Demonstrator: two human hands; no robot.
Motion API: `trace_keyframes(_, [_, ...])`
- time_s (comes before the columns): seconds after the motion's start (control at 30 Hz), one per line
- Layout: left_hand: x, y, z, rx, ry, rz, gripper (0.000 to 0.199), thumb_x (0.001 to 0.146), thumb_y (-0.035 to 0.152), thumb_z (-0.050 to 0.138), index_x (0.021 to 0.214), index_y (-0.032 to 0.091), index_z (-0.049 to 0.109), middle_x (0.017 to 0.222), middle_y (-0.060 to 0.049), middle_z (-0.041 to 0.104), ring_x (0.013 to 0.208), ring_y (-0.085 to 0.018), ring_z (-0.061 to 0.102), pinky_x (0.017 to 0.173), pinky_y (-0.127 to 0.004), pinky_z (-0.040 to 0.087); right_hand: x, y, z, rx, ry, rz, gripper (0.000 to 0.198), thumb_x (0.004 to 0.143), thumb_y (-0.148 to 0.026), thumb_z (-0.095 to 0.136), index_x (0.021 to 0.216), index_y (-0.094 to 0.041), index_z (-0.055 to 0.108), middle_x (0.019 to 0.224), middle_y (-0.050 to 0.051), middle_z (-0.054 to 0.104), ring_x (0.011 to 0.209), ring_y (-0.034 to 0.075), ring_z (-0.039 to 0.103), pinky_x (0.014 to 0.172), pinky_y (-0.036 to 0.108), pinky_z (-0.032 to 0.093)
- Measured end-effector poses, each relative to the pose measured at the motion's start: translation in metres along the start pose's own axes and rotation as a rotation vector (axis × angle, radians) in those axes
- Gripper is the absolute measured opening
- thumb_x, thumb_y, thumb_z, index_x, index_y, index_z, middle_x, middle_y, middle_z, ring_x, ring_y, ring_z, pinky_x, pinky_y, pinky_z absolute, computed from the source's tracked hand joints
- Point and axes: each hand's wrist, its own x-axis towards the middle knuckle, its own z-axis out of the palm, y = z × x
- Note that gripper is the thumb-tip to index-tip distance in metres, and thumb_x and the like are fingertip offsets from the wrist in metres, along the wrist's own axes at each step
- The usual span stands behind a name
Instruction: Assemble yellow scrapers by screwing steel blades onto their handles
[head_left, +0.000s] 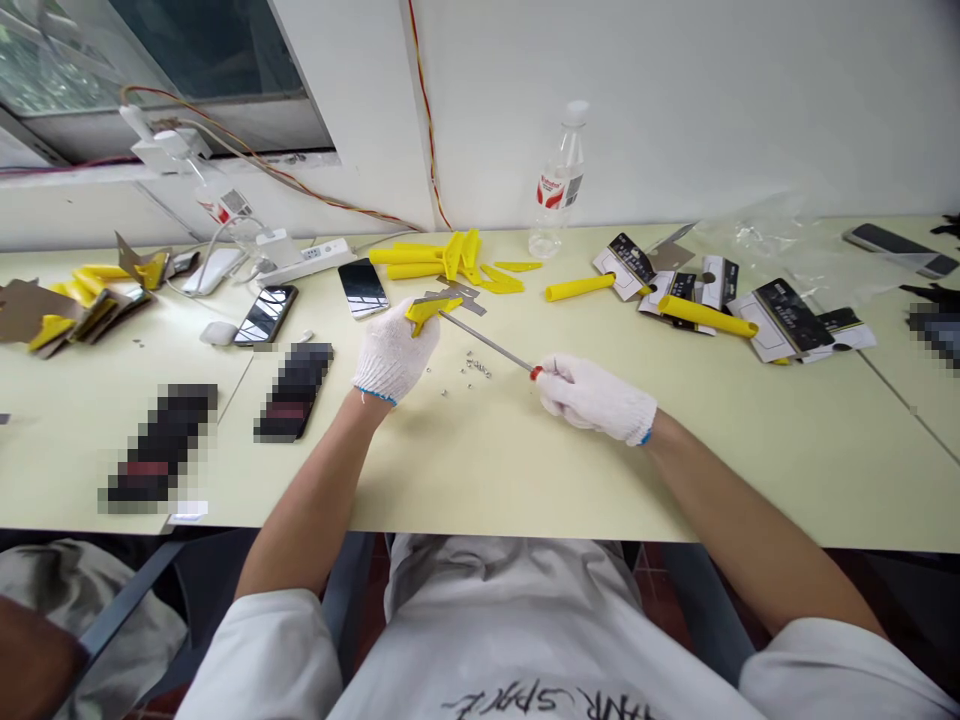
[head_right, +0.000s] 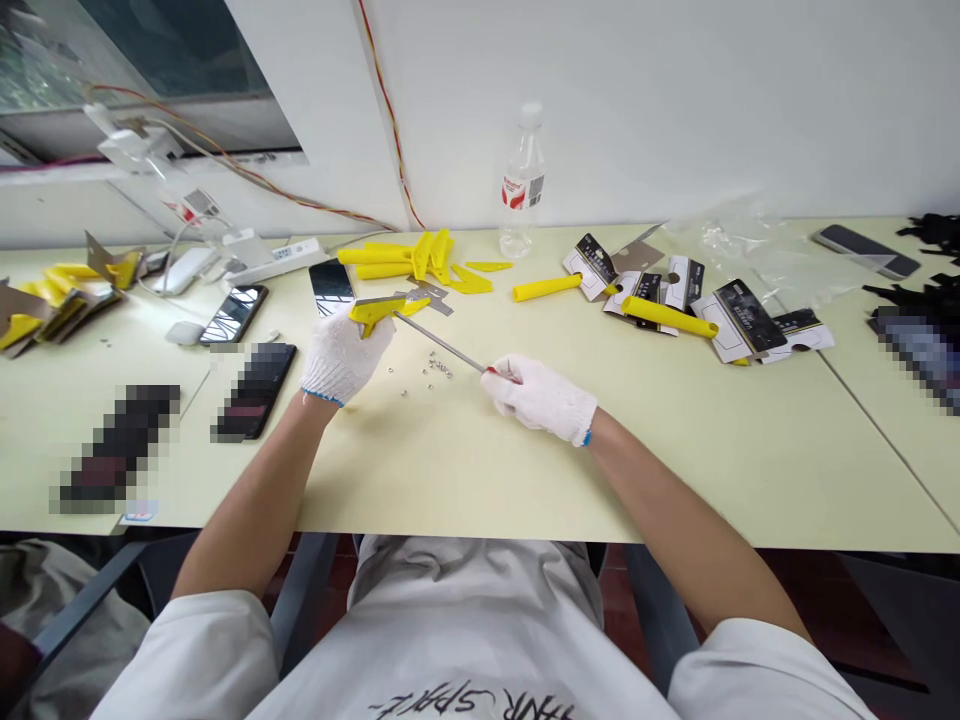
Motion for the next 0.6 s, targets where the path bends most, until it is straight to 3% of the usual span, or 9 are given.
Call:
trace_keyframes(0.1, [0.000,0.000,0.000,0.040,-0.004,0.003,0.020,0.096,0.026,0.066,0.080,0.024,0.056,0.076,-0.003,0.061,0.099,-0.025,0.070,0.093,-0.037,0.052,0.001,0.001,0.001,0.032,0.105,0.073,0.033,0.092,-0.055,0.080,0.092,-0.025,0.068,0.080,0.004,0.074,0.064,0.021,0.063,0.063,0.035,0.049])
trace_keyframes(0.23, [0.000,-0.001,-0.001,0.033,-0.004,0.007,0.017,0.096,0.027,0.064,0.081,0.024,0.056,0.075,-0.002,0.060,0.100,-0.025,0.068,0.093,-0.037,0.052,0.000,-0.002,0.006,-0.080,0.290,-0.071,0.032,0.099,-0.053,0.070,0.093,-0.023,0.080,0.094,0.011,0.080,0.090,0.030,0.073,0.084,0.042,0.053])
trace_keyframes(0.3, [0.001,-0.001,-0.001,0.027,0.000,0.007,0.017,0.096,0.028,0.065,0.082,0.024,0.056,0.075,-0.002,0.060,0.100,-0.025,0.069,0.093,-0.038,0.052,-0.001,-0.006,0.007,-0.052,0.232,-0.075,0.039,0.107,-0.055,0.058,0.097,-0.024,0.080,0.093,0.011,0.080,0.091,0.030,0.074,0.086,0.043,0.054])
trace_keyframes(0.37, [0.001,-0.001,-0.001,0.022,0.002,0.004,0.016,0.095,0.028,0.066,0.082,0.024,0.057,0.075,-0.003,0.061,0.101,-0.026,0.070,0.092,-0.038,0.052,-0.002,-0.008,0.006,0.055,0.097,0.020,0.046,0.112,-0.058,0.048,0.096,-0.024,0.075,0.084,0.008,0.077,0.081,0.027,0.072,0.080,0.040,0.053])
trace_keyframes(0.43, [0.000,-0.001,0.000,0.015,0.001,0.002,0.016,0.095,0.027,0.065,0.082,0.024,0.057,0.075,-0.003,0.062,0.102,-0.027,0.071,0.091,-0.038,0.052,-0.001,-0.008,0.006,0.132,-0.002,0.118,0.042,0.107,-0.063,0.059,0.096,-0.024,0.069,0.080,0.005,0.076,0.074,0.024,0.068,0.071,0.036,0.051])
trace_keyframes(0.53, [0.000,0.000,-0.001,0.016,-0.006,0.006,0.015,0.096,0.025,0.066,0.082,0.024,0.059,0.075,-0.003,0.064,0.103,-0.028,0.072,0.093,-0.038,0.053,0.000,-0.002,0.007,0.068,0.110,0.108,0.037,0.089,-0.057,0.083,0.093,-0.025,0.066,0.087,0.004,0.078,0.075,0.023,0.067,0.069,0.034,0.049])
trace_keyframes(0.6, [0.000,0.000,-0.001,0.036,-0.008,0.003,0.015,0.098,0.022,0.067,0.085,0.023,0.061,0.078,-0.003,0.067,0.103,-0.027,0.071,0.097,-0.038,0.054,0.001,0.001,0.008,-0.037,0.222,0.017,0.031,0.092,-0.052,0.080,0.088,-0.024,0.068,0.088,0.006,0.077,0.079,0.024,0.068,0.074,0.035,0.049])
